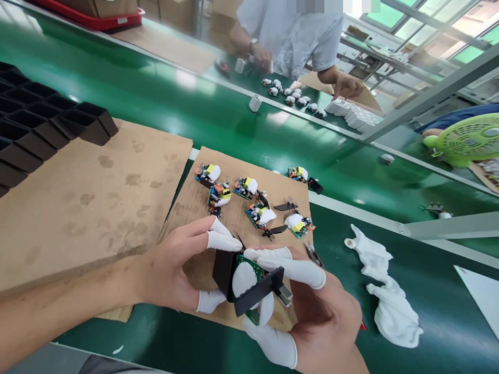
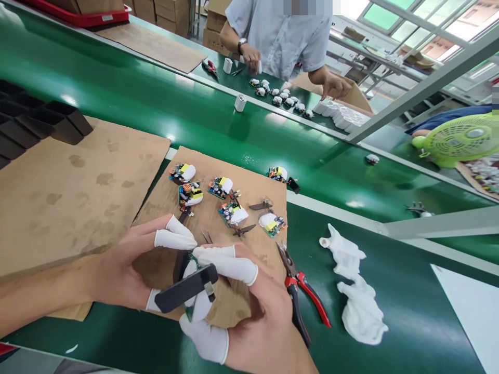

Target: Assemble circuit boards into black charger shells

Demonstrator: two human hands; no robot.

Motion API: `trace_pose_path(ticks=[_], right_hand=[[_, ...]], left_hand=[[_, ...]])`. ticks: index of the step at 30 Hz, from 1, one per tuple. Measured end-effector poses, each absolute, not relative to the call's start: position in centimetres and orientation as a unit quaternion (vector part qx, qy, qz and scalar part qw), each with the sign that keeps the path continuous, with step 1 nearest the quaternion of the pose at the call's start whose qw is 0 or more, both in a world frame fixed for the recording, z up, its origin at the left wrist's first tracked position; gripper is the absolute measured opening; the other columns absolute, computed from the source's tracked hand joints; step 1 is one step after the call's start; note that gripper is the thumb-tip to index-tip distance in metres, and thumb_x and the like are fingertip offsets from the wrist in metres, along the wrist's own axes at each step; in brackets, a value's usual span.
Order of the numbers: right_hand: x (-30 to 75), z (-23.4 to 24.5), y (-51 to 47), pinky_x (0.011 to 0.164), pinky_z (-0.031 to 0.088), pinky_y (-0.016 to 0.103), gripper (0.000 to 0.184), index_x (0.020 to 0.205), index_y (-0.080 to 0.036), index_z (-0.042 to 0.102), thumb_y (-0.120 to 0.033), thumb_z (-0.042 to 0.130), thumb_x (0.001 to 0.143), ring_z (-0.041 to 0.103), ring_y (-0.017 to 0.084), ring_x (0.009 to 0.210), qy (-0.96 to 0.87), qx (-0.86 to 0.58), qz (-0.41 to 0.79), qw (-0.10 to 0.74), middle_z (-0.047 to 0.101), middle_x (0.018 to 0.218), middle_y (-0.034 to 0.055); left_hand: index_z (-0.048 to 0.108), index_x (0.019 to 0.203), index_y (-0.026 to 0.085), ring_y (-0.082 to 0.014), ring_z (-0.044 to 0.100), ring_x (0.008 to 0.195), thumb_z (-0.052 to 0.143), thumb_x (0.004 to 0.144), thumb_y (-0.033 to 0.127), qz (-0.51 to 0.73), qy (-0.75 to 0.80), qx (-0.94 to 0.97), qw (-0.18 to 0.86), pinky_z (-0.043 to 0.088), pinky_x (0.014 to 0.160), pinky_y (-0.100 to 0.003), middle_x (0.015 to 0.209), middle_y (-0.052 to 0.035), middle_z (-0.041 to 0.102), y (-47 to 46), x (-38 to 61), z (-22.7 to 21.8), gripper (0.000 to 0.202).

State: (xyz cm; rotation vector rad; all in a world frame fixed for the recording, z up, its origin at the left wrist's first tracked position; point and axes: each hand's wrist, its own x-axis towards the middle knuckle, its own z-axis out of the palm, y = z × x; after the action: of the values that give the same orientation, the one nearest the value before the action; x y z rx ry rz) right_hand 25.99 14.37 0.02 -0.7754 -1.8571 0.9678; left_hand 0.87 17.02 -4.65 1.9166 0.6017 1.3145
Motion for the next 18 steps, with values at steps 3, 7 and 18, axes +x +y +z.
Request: trace_pose_path(ticks=[3, 7, 18], right_hand=[[26.07, -0.01, 14.40, 0.105, 0.071, 0.047, 0.087, 0.151, -0.031, 0.071, -0.002, 0.099, 0.074, 0.084, 0.035, 0.119, -0.752, -0.316, 0.388, 0.429, 0.083, 0.137, 0.0094], [26.00, 0.01, 14.53, 0.107, 0.070, 0.048, 0.085, 0.150, -0.032, 0.072, -0.003, 0.099, 0.074, 0.083, 0.036, 0.120, -0.751, -0.314, 0.389, 0.432, 0.083, 0.135, 0.0089], [25.75, -0.11, 14.79, 0.097, 0.070, 0.044, 0.082, 0.148, -0.031, 0.071, -0.005, 0.099, 0.076, 0.083, 0.032, 0.109, -0.764, -0.331, 0.381, 0.401, 0.083, 0.129, 0.0091]], left_hand=[[0.069, 0.133, 0.024, -0.0264, 0.077, 0.089, 0.094, 0.081, 0.020, 0.513, 0.229, 0.741, 0.367, 0.067, 0.074, -0.039, 0.109, -0.0112, 0.075, 17.08, 0.92, -4.62, 0.058], [0.069, 0.133, 0.024, -0.0272, 0.077, 0.089, 0.095, 0.080, 0.021, 0.514, 0.228, 0.740, 0.370, 0.067, 0.073, -0.040, 0.109, -0.0118, 0.076, 17.12, 0.95, -4.84, 0.059], [0.073, 0.130, 0.020, -0.0264, 0.078, 0.094, 0.098, 0.076, 0.019, 0.487, 0.252, 0.726, 0.415, 0.066, 0.083, -0.037, 0.109, -0.0107, 0.078, 16.68, 0.89, -5.23, 0.060]])
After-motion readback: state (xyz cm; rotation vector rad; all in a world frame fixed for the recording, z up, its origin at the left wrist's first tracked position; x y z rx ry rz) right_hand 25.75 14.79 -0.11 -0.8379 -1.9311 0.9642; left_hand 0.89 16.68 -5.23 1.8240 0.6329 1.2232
